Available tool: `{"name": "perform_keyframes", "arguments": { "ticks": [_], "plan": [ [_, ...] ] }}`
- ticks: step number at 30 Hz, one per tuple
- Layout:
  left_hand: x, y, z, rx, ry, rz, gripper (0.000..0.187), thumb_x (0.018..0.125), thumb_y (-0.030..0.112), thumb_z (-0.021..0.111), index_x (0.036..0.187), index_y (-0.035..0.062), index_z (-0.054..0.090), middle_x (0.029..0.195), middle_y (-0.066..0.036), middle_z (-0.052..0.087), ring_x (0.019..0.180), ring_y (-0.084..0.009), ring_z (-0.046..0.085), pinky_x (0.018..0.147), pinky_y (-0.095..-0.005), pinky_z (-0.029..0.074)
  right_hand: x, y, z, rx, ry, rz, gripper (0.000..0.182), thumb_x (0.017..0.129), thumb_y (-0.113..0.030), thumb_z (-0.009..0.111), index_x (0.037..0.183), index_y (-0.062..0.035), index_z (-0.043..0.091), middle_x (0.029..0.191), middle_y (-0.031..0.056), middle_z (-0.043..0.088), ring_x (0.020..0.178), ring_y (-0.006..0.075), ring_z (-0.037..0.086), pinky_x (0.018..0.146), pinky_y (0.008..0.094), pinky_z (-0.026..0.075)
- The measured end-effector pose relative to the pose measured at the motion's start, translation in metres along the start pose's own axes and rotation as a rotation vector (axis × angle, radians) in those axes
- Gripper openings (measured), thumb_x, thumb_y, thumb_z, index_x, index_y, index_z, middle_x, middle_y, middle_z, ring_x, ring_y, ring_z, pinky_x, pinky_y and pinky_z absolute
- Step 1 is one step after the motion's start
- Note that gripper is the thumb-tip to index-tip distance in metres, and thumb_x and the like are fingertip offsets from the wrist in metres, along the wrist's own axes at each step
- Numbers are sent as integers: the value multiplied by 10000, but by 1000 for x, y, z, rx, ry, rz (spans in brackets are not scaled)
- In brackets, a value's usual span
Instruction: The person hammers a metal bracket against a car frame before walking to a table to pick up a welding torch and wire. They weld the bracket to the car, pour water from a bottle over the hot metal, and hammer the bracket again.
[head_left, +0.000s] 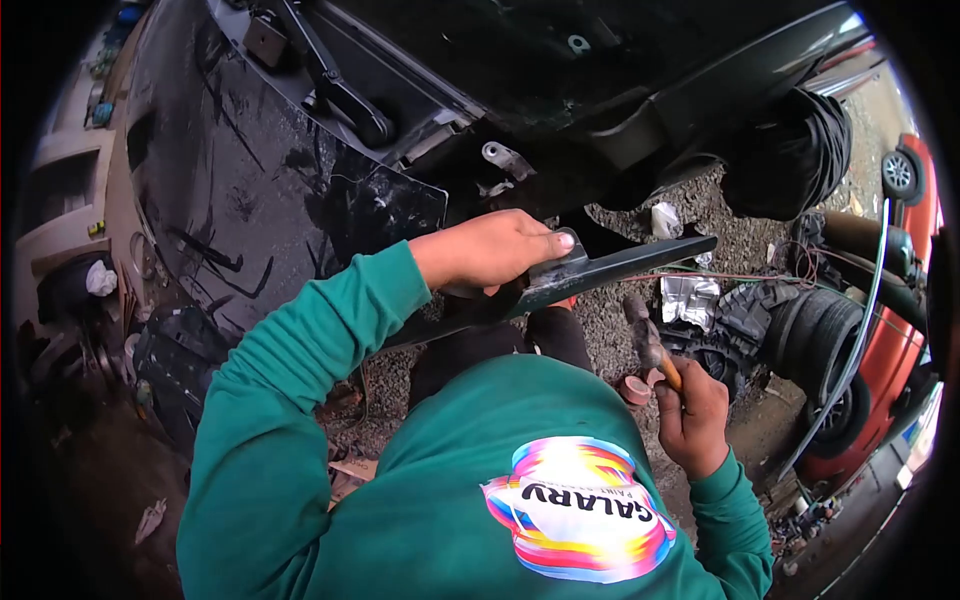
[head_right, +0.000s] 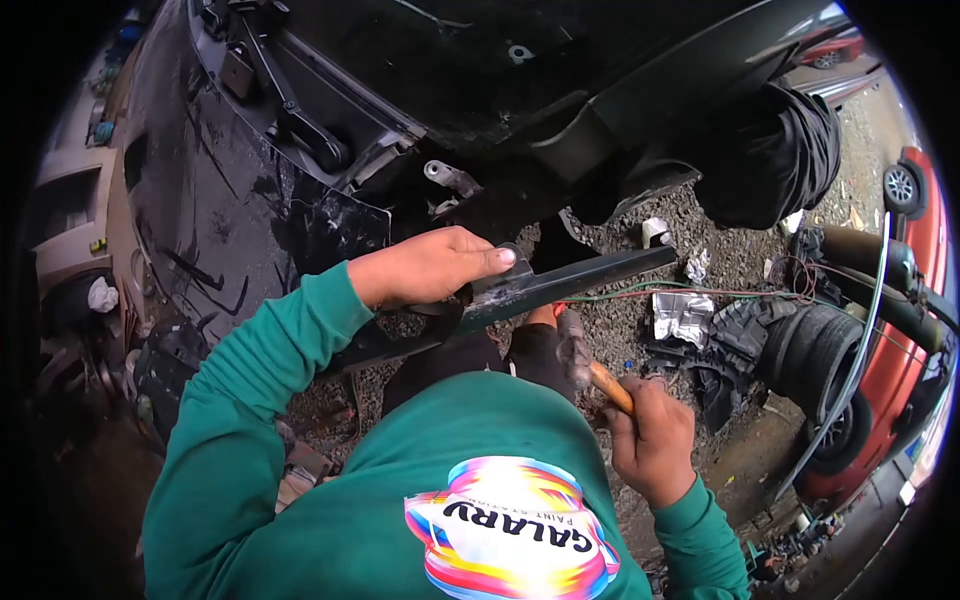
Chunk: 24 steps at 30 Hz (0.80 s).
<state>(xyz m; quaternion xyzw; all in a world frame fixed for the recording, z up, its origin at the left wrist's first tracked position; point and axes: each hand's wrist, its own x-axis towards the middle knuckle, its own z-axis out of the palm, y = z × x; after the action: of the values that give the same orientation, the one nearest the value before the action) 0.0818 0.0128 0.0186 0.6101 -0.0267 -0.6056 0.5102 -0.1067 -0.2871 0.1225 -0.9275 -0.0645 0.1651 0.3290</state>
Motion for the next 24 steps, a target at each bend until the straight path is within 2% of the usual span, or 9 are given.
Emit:
{"name": "perform_keyframes", "arguments": {
  "ticks": [6,7,8,10,11,17,20,21,24],
  "plan": [
    [-4,-40,6,-318,82,259,567,1145,538,510,1225,41,771,1141,-50,742,1042,-134,608,1000,-347,500,1,12,-9,23,-37,166,194,924,-23,677,1114,8,659,840,201,661,713,424,664,656,455,514],
    [-12,-38,2,-394,50,228,463,1123,410,607,1315,-1,698,1272,-75,724,1104,-149,625,1021,-356,511,2,13,-12,-3,-62,180,198,912,-16,672,1108,10,662,836,199,656,705,422,659,653,453,507],
    [-16,-43,3,-411,49,228,463,1123,410,607,1315,-1,698,1272,-75,724,1104,-149,625,1021,-356,511,5,14,-14,-10,-77,182,198,912,-16,672,1108,10,662,836,199,656,705,422,659,653,453,507],
    [-22,-52,7,-508,12,431,443,1043,231,727,1380,-37,624,1330,-121,711,1170,-167,640,1068,-366,504,13,16,-19,-18,-82,162,197,906,-25,677,1099,11,668,831,194,653,697,417,657,655,439,508],
    [-26,-56,1,-419,-43,328,760,955,112,819,1592,-58,440,1553,-141,580,1417,-198,540,1242,-376,383,17,17,-21,-23,-98,162,197,906,-25,677,1099,11,668,831,194,653,697,417,657,655,439,508],
    [-23,-78,24,-538,105,336,543,984,75,816,1470,-53,610,1483,-103,638,1370,-137,529,1207,-322,384,41,32,-29,18,-175,208,177,921,-93,680,1056,20,677,794,175,634,661,383,646,644,416,509],
    [-18,-80,29,-237,221,480,491,948,196,865,1364,-8,701,1203,-126,743,1103,-236,694,982,-343,526,59,33,-32,30,-211,164,177,935,-108,686,1052,26,676,789,171,635,650,376,643,632,412,502],
    [-17,-79,32,-228,277,497,465,935,274,854,1250,-36,709,1132,-212,740,1043,-404,722,914,-414,571,65,33,-33,25,-226,171,177,935,-108,686,1052,26,676,789,171,635,650,376,643,632,412,502],
    [-11,-86,38,-258,307,568,484,932,280,858,1245,-58,708,1120,-221,733,1013,-387,719,898,-426,571,81,31,-35,8,-237,111,181,957,-124,683,1049,31,672,784,163,636,633,348,640,619,404,493]
  ]
}}
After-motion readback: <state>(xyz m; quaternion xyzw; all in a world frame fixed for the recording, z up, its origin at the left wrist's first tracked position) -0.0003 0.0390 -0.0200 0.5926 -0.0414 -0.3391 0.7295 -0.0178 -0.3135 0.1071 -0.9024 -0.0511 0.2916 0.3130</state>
